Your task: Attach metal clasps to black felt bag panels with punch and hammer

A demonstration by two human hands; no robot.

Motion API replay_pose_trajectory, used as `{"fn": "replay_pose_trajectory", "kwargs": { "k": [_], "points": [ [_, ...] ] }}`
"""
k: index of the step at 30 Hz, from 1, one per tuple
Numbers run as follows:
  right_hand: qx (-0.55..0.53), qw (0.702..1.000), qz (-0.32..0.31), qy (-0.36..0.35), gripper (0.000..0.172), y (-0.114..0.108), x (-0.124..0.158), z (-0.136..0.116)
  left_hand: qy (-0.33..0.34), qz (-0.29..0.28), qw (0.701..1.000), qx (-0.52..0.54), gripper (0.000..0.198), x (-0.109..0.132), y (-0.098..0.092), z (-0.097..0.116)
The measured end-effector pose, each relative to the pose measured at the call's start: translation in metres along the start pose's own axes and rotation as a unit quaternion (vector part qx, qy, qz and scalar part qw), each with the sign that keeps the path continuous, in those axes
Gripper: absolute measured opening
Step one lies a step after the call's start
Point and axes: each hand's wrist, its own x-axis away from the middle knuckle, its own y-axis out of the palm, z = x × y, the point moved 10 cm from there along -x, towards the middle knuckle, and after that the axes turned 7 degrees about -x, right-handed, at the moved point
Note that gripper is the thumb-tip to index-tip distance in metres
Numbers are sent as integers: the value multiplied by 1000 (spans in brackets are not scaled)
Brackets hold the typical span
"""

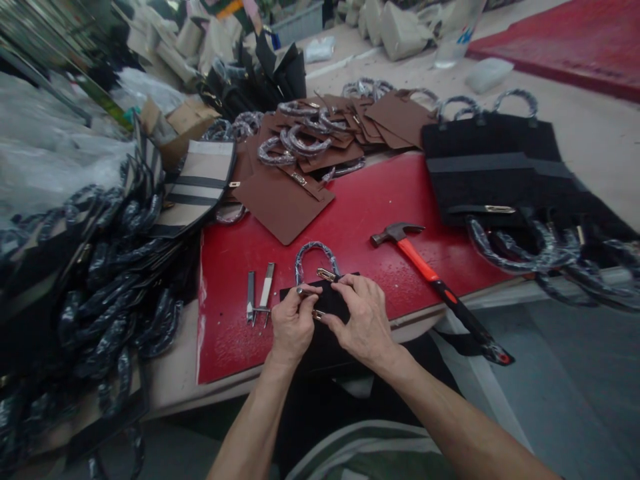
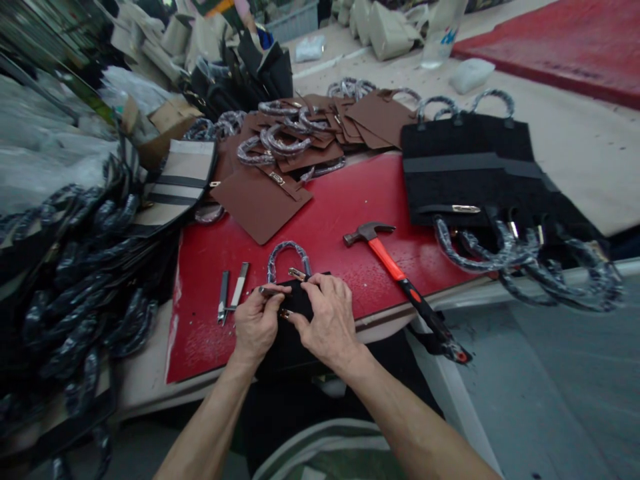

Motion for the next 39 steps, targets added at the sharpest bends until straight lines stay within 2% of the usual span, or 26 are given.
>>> {"fn": "replay_pose_trajectory", "kwargs": {
  "k": [4, 6, 9, 11, 14, 16, 17, 19, 20, 21, 22, 24, 25, 26, 27, 28, 29, 31, 32, 33, 35, 36, 38, 39],
  "points": [
    [-15, 1000, -8, -12, 46, 0, 1, 0, 14, 6, 1000, -23, 14, -1, 1, 3],
    [-38, 999, -6, -30, 49, -7, 2, 0, 28, 6, 999, -35, 13, -1, 3, 6],
    [-17, 998, 48, -47, 48, -41, 1, 8, 52, -1, 998, -44, 12, -1, 8, 10],
    [87, 993, 73, -34, 46, -69, -1, 21, 66, -7, 997, -40, 13, -1, 11, 13],
    [285, 958, 8, 33, 36, -95, -7, 56, 86, -12, 995, -53, 16, 0, 15, 15],
    [340, 934, -57, 90, 22, -106, -10, 82, 92, -11, 993, -71, 16, 0, 17, 15],
    [331, 933, -82, 114, 15, -110, -11, 92, 93, -9, 993, -77, 16, 0, 17, 14],
    [230, 951, -115, 173, 6, -112, -10, 106, 98, -5, 992, -84, 16, -2, 18, 13],
    [135, 959, -127, 216, 3, -109, -6, 111, 106, -3, 990, -88, 16, -2, 19, 14],
    [16, 953, -137, 270, 2, -103, 1, 115, 115, 1, 989, -94, 17, -3, 19, 15],
    [-113, 927, -138, 329, 4, -95, 11, 117, 124, 5, 987, -98, 17, -3, 19, 16],
    [-328, 836, -115, 425, 9, -79, 31, 112, 137, 15, 985, -101, 18, -3, 18, 18],
    [-389, 795, -102, 455, 12, -74, 39, 105, 141, 18, 985, -99, 18, -2, 17, 19],
    [-418, 775, -92, 465, 15, -72, 44, 96, 143, 21, 985, -98, 18, -2, 16, 20],
    [-423, 779, -85, 455, 20, -75, 43, 85, 144, 22, 985, -97, 18, -2, 16, 20],
    [-409, 803, -84, 425, 26, -81, 39, 71, 143, 21, 985, -96, 18, -1, 16, 19],
    [-381, 840, -86, 376, 33, -88, 30, 53, 141, 19, 985, -96, 18, -1, 16, 19],
    [-288, 928, -59, 228, 43, -112, 8, 10, 134, 12, 986, -95, 18, -1, 17, 17],
    [-225, 962, -33, 148, 43, -125, -1, -11, 131, 10, 987, -93, 18, -1, 17, 17],
    [-158, 985, -10, 71, 41, -133, -7, -32, 129, 8, 987, -91, 18, -1, 18, 16],
    [-28, 999, -4, -45, 33, -134, -11, -59, 127, 6, 988, -93, 17, -1, 19, 15],
    [29, 996, -31, -75, 29, -126, -11, -65, 124, 5, 987, -99, 17, -2, 19, 14],
    [109, 983, -105, -100, 24, -111, -11, -68, 120, 2, 986, -114, 16, -2, 21, 12],
    [130, 979, -120, -104, 23, -112, -13, -70, 120, 2, 986, -117, 16, -2, 21, 11]
  ]
}}
